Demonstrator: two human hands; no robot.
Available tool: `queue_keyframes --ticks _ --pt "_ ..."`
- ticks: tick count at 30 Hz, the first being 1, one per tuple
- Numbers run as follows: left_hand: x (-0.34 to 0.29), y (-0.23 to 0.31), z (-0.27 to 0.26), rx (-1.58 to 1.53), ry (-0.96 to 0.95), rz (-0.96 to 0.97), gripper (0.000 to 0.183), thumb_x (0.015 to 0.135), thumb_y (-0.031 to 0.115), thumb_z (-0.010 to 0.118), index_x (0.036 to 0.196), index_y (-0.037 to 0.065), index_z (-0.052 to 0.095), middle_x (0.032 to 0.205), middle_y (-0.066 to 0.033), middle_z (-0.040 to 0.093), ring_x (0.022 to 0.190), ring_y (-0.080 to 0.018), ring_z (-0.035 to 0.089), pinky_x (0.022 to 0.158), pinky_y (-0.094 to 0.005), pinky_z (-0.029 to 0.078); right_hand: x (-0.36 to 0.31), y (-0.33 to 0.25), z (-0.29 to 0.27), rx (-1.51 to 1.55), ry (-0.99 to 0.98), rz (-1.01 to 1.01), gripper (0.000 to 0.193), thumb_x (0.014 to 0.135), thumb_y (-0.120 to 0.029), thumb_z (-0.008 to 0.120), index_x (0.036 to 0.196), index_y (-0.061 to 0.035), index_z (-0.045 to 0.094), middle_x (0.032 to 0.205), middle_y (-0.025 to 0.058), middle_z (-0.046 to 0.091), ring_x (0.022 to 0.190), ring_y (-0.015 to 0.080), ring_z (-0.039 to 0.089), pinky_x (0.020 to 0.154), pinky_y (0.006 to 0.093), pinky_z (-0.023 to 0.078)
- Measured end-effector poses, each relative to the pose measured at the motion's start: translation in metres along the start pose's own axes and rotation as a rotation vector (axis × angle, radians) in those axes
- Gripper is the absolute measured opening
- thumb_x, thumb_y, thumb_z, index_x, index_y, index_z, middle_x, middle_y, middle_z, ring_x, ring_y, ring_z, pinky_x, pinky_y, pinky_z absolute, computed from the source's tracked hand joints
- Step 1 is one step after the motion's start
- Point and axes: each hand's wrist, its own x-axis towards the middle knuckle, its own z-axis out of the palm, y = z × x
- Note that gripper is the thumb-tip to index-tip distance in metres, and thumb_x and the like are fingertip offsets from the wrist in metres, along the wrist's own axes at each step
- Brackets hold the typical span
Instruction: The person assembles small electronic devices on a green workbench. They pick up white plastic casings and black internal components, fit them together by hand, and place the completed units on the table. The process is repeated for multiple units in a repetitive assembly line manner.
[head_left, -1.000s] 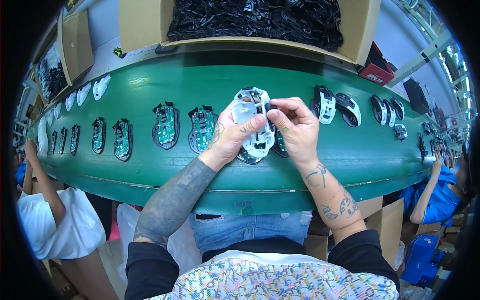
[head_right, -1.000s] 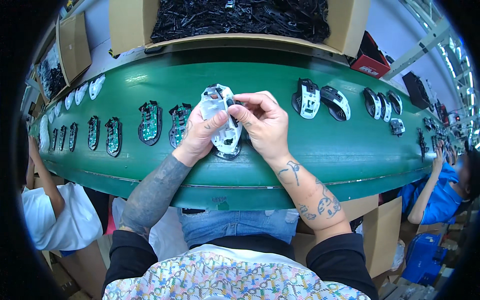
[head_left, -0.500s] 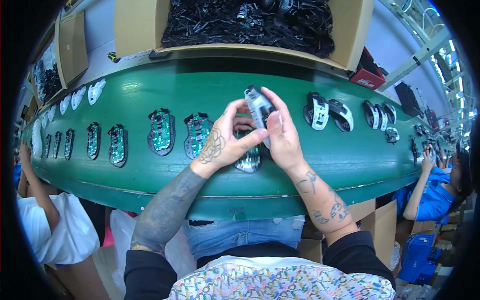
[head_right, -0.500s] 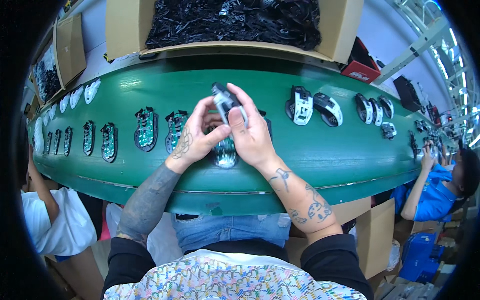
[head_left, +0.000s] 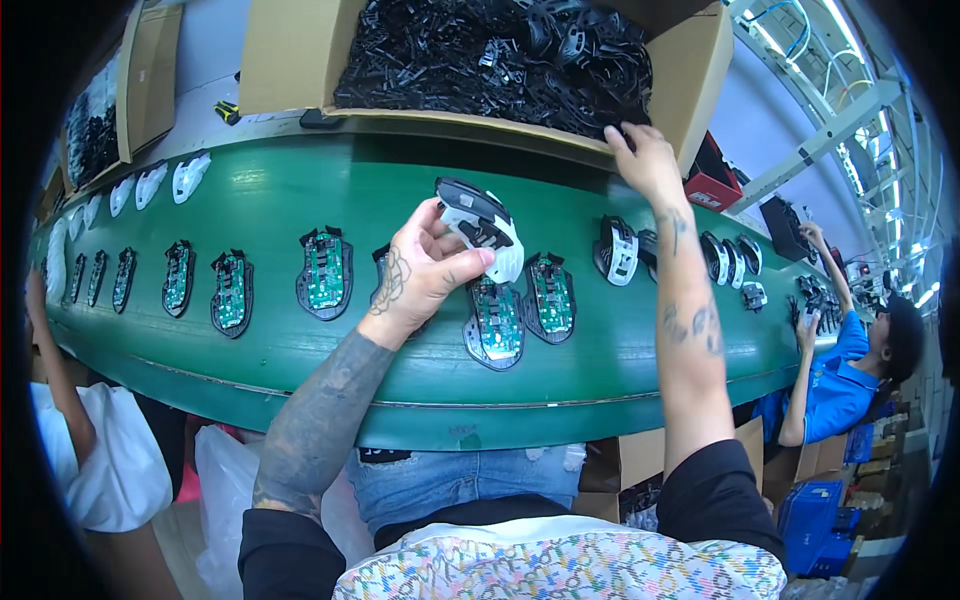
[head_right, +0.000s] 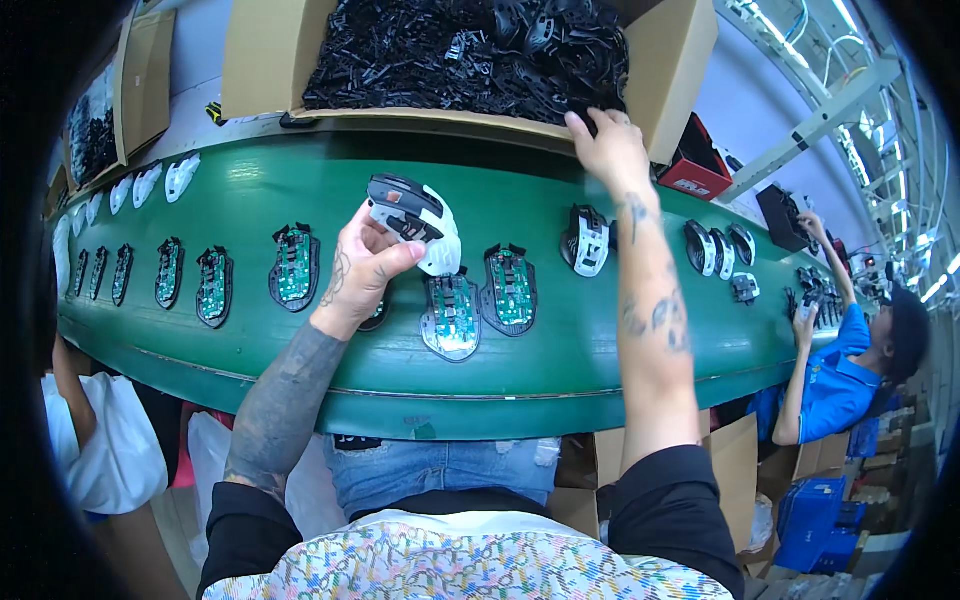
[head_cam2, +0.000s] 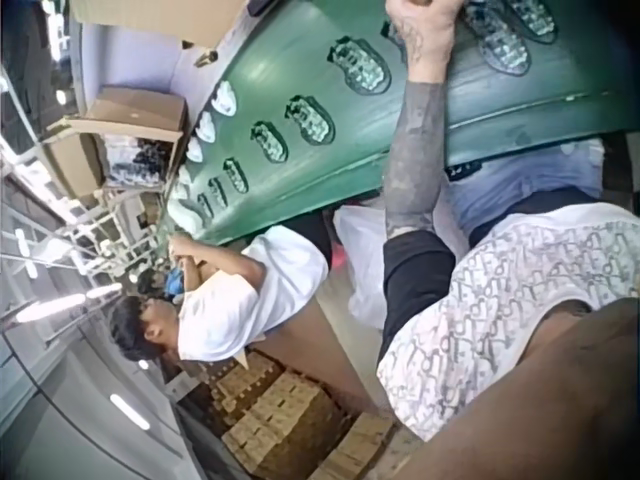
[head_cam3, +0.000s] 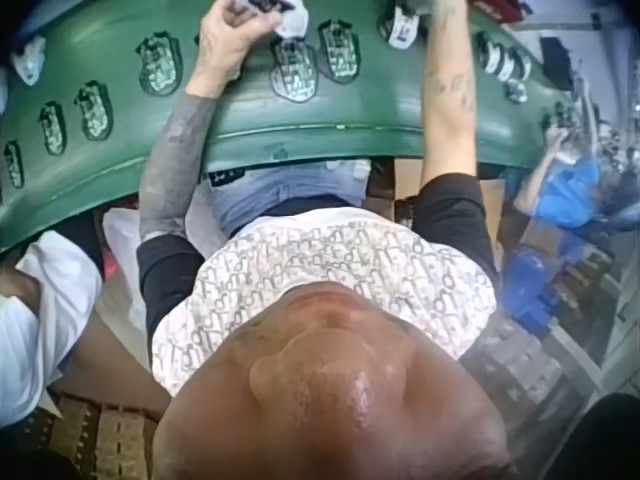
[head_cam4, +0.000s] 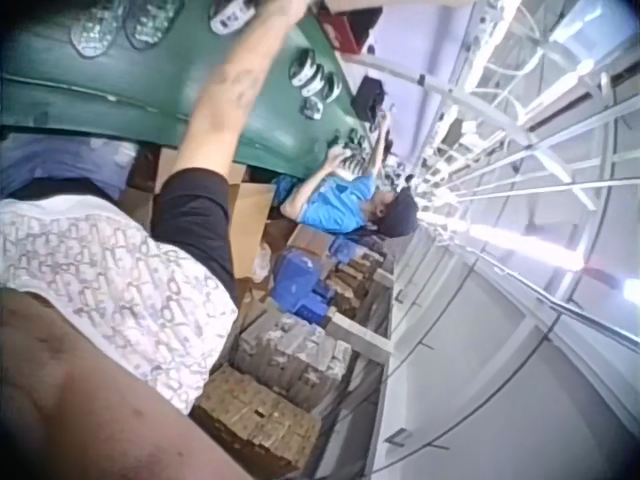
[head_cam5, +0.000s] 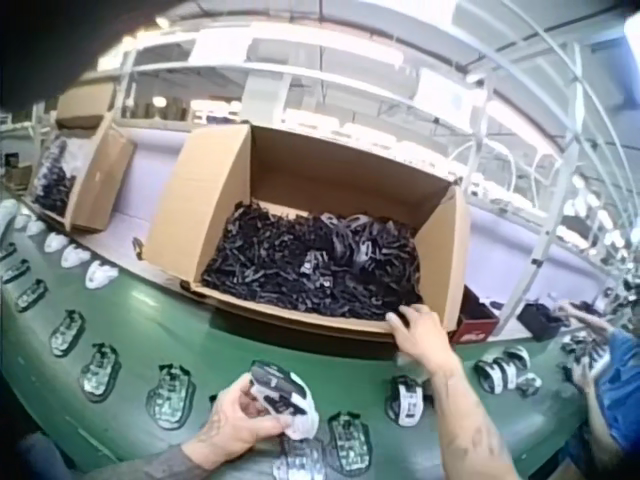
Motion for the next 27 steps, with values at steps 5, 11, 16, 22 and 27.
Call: queue_keyframes --ticks 5,11,16,22,27 --pt "0.000 -0.006 -0.008 -0.242 0.045 -0.041 0.056 0.084 0.019 0.065 0.132 0.011 0.037 0.118 -0.0099 0.055 0.107 -0.0226 0.058 0.093 -0.0396 0.047 0.001 0.009 -0.002 0.000 -0.310 0.020 0.063 0.084 -0.055 0.056 0.123 -0.0052 0.058 0.123 0.0219 0.055 0.115 0.0354 0.053 0.099 0.0401 0.041" --pt "0.004 -0.012 -0.010 -0.250 0.039 -0.100 0.043 0.086 0.024 0.062 0.121 0.007 0.046 0.113 -0.0098 0.059 0.101 -0.0229 0.062 0.086 -0.0369 0.051 -0.018 0.020 -0.006 0.114 -0.042 -0.159 0.026 0.074 -0.017 0.074 0.096 -0.0077 0.064 0.098 0.0124 0.060 0.093 0.0295 0.061 0.083 0.0383 0.049" --pt "0.001 -0.012 -0.017 -0.109 0.093 -0.040 0.042 0.082 0.022 0.066 0.116 0.001 0.053 0.105 -0.0117 0.063 0.096 -0.0214 0.064 0.085 -0.0366 0.053 -0.035 -0.002 -0.014 0.529 0.212 -0.139 0.016 0.081 -0.012 0.070 0.094 -0.0061 0.065 0.092 0.0088 0.065 0.077 0.0203 0.064 0.072 0.0313 0.051" --pt "0.004 -0.005 -0.016 -0.031 0.112 -0.051 0.047 0.082 0.023 0.068 0.119 0.000 0.051 0.101 -0.0118 0.065 0.091 -0.0200 0.066 0.080 -0.0334 0.054 -0.096 -0.082 -0.042 1.514 -0.088 0.057 0.032 0.085 -0.005 0.066 0.117 -0.0013 0.059 0.090 0.0029 0.064 0.078 0.0088 0.059 0.066 0.0232 0.050" --pt "-0.001 -0.003 -0.012 0.097 0.138 -0.119 0.059 0.082 0.032 0.066 0.127 0.000 0.046 0.106 -0.0112 0.061 0.094 -0.0195 0.064 0.080 -0.0324 0.054 -0.136 -0.114 -0.016 1.759 -0.422 0.018 0.035 0.085 -0.002 0.066 0.117 -0.0009 0.054 0.098 0.0036 0.062 0.086 0.0107 0.060 0.074 0.0239 0.051"
